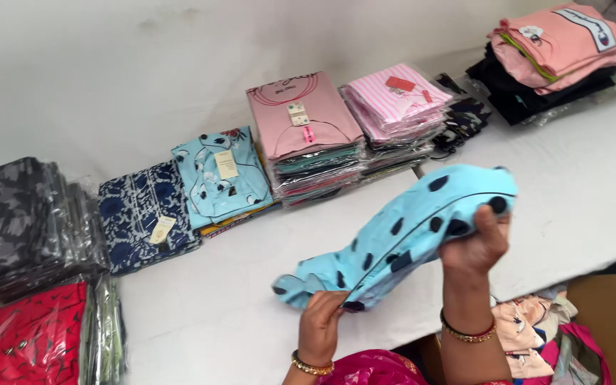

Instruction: The person is folding and stacking various items of clothing on a table in a logistics center.

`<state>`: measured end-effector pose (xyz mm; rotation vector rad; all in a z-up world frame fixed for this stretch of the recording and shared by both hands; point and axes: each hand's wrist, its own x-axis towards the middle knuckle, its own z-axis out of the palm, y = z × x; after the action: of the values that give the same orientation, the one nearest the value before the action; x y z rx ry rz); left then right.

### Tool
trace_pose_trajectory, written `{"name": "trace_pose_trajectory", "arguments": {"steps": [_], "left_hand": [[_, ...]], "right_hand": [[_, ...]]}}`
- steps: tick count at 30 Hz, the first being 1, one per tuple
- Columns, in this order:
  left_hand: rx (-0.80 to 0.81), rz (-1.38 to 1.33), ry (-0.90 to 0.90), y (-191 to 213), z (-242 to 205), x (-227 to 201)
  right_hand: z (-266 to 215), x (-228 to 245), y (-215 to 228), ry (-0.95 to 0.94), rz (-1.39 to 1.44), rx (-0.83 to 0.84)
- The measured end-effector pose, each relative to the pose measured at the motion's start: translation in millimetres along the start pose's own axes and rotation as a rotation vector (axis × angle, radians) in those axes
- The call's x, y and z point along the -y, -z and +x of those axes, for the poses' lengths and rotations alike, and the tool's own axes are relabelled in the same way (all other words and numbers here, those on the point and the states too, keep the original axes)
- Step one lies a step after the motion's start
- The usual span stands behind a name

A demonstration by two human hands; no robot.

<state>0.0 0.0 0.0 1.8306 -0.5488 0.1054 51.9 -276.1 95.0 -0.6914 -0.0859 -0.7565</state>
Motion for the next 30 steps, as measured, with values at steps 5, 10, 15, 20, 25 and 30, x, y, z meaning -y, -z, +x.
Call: {"name": "trace_pose_trajectory", "arguments": {"steps": [5, 10, 15, 20, 25, 30], "left_hand": [[-0.041, -0.223, 0.23, 9.4, -14.5, 17.9], [-0.249, -0.203, 0.359, 55.8, -24.8, 57.8], [0.02, -0.329, 0.369, 51.5, -46.3, 72.0], [0.363, 0.026, 0.413, 4.4, -51.5, 102.5], [0.512, 0.099, 0.326, 10.1, -61.0, 113.4], [0.3, -0.554, 0.382, 38.3, -56.0, 90.7]], "right_hand": [[6.1, -12.6, -83.3, 0.297, -0.244, 0.153], [-6.4, -44.7, -116.2, 0.422, -0.56, 0.284], [-41.3, -83.5, -101.9, 0.085, -0.54, 0.376], [-59.6, -100.6, -107.7, -0.019, -0.644, 0.414], [-27.1, -98.5, -101.2, -0.119, -0.536, 0.126], [-37.7, -124.9, -141.5, 0.023, -0.456, 0.249]]}}
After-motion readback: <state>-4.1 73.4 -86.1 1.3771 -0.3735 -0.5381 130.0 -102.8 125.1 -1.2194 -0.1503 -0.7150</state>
